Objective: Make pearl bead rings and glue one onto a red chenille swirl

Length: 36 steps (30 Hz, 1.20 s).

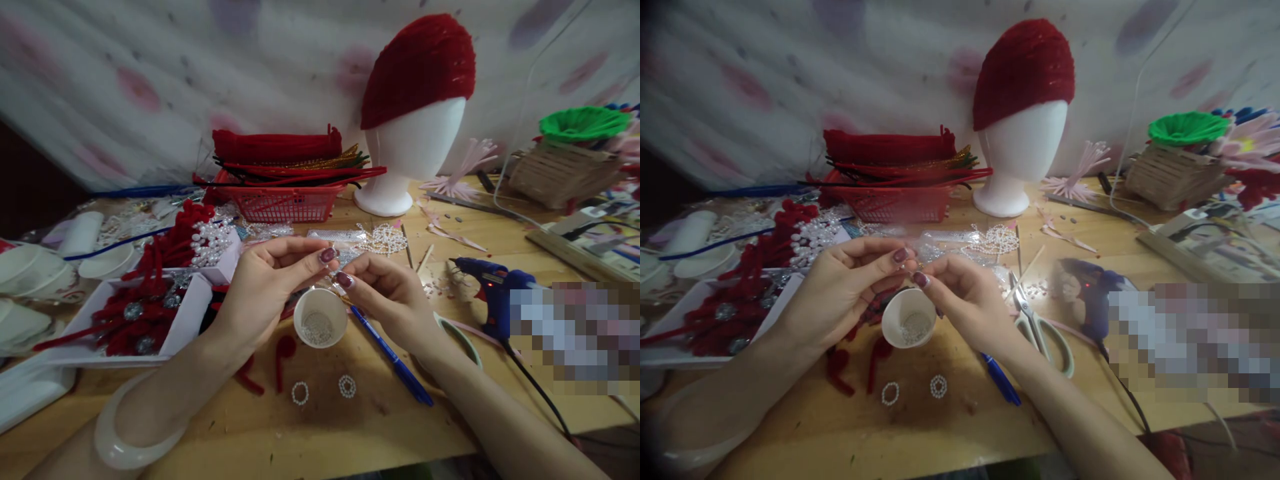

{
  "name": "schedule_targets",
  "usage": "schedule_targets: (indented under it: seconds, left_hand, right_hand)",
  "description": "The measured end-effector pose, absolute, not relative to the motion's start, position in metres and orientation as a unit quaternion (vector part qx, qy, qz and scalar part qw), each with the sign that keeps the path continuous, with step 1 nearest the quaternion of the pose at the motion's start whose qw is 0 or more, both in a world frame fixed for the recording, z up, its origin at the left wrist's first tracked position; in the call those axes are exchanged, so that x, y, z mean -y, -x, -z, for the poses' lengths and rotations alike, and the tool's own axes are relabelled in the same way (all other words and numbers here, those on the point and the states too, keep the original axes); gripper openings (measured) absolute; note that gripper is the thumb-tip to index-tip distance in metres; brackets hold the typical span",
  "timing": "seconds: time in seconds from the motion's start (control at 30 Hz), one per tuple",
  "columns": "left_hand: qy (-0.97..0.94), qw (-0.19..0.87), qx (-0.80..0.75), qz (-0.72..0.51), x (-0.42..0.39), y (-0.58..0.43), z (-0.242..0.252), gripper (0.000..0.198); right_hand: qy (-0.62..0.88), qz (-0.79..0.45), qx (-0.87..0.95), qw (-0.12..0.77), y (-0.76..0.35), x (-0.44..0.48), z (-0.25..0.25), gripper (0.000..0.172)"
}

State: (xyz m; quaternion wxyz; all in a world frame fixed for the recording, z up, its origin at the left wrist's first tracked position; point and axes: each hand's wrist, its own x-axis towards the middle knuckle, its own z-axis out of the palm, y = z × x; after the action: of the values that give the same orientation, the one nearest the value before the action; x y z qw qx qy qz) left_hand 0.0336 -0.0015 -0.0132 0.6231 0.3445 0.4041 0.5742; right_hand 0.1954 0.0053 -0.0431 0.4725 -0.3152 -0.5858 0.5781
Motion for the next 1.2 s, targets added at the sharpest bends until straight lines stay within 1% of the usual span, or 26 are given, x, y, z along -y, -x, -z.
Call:
schedule_targets:
  seconds: [0.17, 0.23, 0.43, 0.5, 0.7, 0.83, 1.03, 1.2]
  left_hand:
    - [-0.365, 0.599, -0.417, -0.578, 0.002, -0.032, 0.015, 0.012]
    - [-0.393, 0.572, -0.423, -0.583, 0.001, -0.032, 0.018, 0.012]
    - [-0.517, 0.401, -0.483, -0.582, 0.002, -0.032, 0.019, 0.009]
    - [-0.542, 0.365, -0.493, -0.575, 0.005, -0.032, 0.018, 0.01]
    - [-0.566, 0.33, -0.491, -0.574, 0.005, -0.032, 0.016, 0.01]
    - [-0.568, 0.308, -0.49, -0.585, 0.003, -0.031, 0.017, 0.011]
    - [-0.632, 0.205, -0.474, -0.578, 0.004, -0.03, 0.024, 0.012]
    - [-0.718, 0.108, -0.414, -0.549, 0.009, -0.028, 0.023, 0.019]
  right_hand:
    - [0.318, -0.571, 0.591, 0.473, -0.195, -0.007, 0.046, 0.027]
    - [0.318, -0.567, 0.597, 0.471, -0.194, -0.008, 0.048, 0.027]
    - [0.319, -0.549, 0.614, 0.47, -0.195, -0.01, 0.051, 0.026]
    - [0.319, -0.543, 0.619, 0.47, -0.195, -0.01, 0.051, 0.024]
    - [0.268, -0.549, 0.637, 0.47, -0.195, -0.01, 0.055, 0.012]
    - [0.249, -0.536, 0.66, 0.463, -0.196, -0.011, 0.058, 0.01]
    - [0.231, -0.544, 0.663, 0.46, -0.196, -0.013, 0.06, 0.015]
    - [0.238, -0.534, 0.663, 0.468, -0.195, -0.013, 0.058, 0.009]
